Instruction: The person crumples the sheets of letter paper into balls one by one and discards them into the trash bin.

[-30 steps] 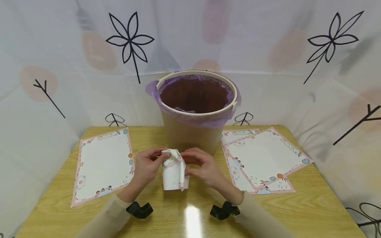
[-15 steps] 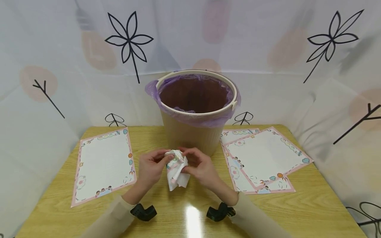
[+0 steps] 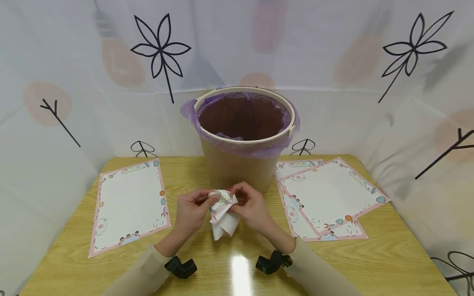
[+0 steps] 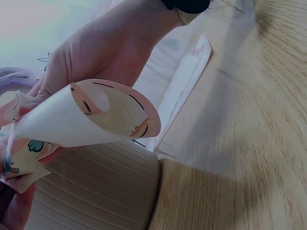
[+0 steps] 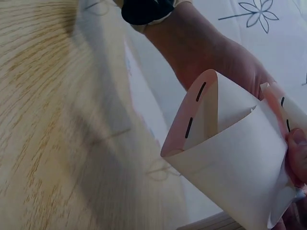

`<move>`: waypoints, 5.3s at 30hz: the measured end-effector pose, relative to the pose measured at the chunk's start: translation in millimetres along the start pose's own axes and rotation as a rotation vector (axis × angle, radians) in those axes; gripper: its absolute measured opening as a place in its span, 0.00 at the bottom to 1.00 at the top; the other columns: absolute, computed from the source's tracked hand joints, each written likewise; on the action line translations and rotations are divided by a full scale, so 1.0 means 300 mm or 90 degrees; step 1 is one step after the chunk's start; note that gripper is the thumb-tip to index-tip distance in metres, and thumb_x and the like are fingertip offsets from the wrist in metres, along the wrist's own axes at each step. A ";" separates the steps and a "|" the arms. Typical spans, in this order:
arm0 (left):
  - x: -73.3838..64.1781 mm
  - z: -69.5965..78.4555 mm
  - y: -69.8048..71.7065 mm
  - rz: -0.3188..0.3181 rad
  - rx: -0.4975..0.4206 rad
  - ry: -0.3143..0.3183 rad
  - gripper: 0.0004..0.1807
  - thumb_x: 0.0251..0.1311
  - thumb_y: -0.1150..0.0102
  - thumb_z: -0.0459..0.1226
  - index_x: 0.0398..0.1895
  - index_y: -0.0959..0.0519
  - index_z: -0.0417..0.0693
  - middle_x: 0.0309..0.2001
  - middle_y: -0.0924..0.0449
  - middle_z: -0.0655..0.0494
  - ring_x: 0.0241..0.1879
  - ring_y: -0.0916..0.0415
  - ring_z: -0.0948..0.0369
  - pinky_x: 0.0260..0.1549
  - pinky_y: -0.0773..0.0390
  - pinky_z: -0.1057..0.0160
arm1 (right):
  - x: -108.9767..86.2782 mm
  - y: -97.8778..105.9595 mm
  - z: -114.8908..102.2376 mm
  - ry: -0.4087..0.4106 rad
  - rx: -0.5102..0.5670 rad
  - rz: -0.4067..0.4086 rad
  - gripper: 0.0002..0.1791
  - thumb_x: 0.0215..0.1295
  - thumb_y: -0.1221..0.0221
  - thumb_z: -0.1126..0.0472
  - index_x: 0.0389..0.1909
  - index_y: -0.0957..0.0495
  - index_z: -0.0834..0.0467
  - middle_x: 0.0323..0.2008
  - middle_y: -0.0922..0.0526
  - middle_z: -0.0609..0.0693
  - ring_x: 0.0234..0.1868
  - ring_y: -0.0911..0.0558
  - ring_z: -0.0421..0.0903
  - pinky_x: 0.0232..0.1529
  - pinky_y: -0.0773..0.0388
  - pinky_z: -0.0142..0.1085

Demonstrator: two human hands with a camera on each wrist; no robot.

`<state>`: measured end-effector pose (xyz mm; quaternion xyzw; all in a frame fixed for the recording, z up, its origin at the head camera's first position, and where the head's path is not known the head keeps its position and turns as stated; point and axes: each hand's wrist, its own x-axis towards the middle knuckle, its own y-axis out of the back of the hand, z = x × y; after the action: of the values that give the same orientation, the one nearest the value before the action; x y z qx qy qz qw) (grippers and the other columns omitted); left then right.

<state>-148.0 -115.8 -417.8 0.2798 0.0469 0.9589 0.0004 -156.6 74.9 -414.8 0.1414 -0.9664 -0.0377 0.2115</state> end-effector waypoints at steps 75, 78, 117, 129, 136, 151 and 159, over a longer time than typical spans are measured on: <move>0.024 -0.003 0.036 -0.138 0.083 -0.179 0.31 0.40 0.21 0.23 0.52 0.22 0.36 0.55 0.25 0.45 0.59 0.28 0.48 0.56 0.24 0.55 | -0.014 -0.003 0.006 -0.129 0.116 -0.002 0.14 0.61 0.41 0.79 0.48 0.25 0.71 0.48 0.17 0.62 0.40 0.19 0.40 0.37 0.22 0.31; 0.032 0.003 0.043 -0.153 0.112 -0.168 0.37 0.40 0.20 0.25 0.59 0.23 0.35 0.61 0.28 0.46 0.61 0.30 0.50 0.59 0.27 0.57 | -0.017 0.005 -0.002 -0.108 0.102 -0.015 0.14 0.61 0.41 0.79 0.48 0.25 0.70 0.48 0.17 0.64 0.41 0.18 0.41 0.38 0.22 0.32; 0.026 0.110 0.026 -0.107 0.044 0.045 0.11 0.49 0.29 0.20 0.24 0.23 0.37 0.39 0.21 0.44 0.42 0.23 0.61 0.34 0.16 0.62 | -0.035 0.011 -0.008 -0.041 -0.008 -0.091 0.26 0.49 0.25 0.71 0.50 0.21 0.62 0.57 0.19 0.55 0.50 0.18 0.49 0.50 0.19 0.40; 0.015 0.103 0.003 -0.071 0.029 -0.014 0.13 0.44 0.32 0.14 0.24 0.22 0.35 0.34 0.20 0.44 0.38 0.20 0.54 0.37 0.16 0.50 | -0.026 -0.016 -0.010 -0.068 -0.006 -0.001 0.10 0.53 0.28 0.72 0.36 0.17 0.66 0.37 0.13 0.59 0.31 0.18 0.42 0.30 0.20 0.31; 0.015 0.014 0.027 -0.112 0.059 -0.008 0.12 0.48 0.30 0.19 0.27 0.20 0.41 0.40 0.18 0.46 0.42 0.20 0.57 0.40 0.16 0.52 | -0.029 -0.023 -0.008 -0.067 -0.047 0.032 0.06 0.54 0.28 0.70 0.33 0.14 0.63 0.32 0.13 0.56 0.20 0.30 0.39 0.20 0.34 0.27; 0.031 -0.008 0.078 -0.227 -0.062 0.113 0.24 0.59 0.31 0.31 0.58 0.25 0.32 0.56 0.24 0.39 0.57 0.26 0.47 0.53 0.22 0.57 | -0.028 -0.014 -0.049 -0.068 -0.055 0.027 0.07 0.52 0.31 0.77 0.32 0.15 0.68 0.30 0.14 0.60 0.17 0.32 0.37 0.19 0.34 0.27; 0.040 0.006 0.064 -0.200 -0.055 0.125 0.10 0.59 0.32 0.30 0.44 0.17 0.38 0.47 0.20 0.44 0.49 0.21 0.52 0.46 0.19 0.58 | -0.030 -0.010 0.001 -0.057 -0.028 0.021 0.10 0.55 0.29 0.71 0.39 0.14 0.61 0.36 0.12 0.55 0.20 0.25 0.39 0.21 0.29 0.27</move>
<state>-156.7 -134.5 -408.1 0.1742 0.0486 0.9708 0.1579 -148.1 74.8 -419.2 0.1193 -0.9759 -0.0614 0.1719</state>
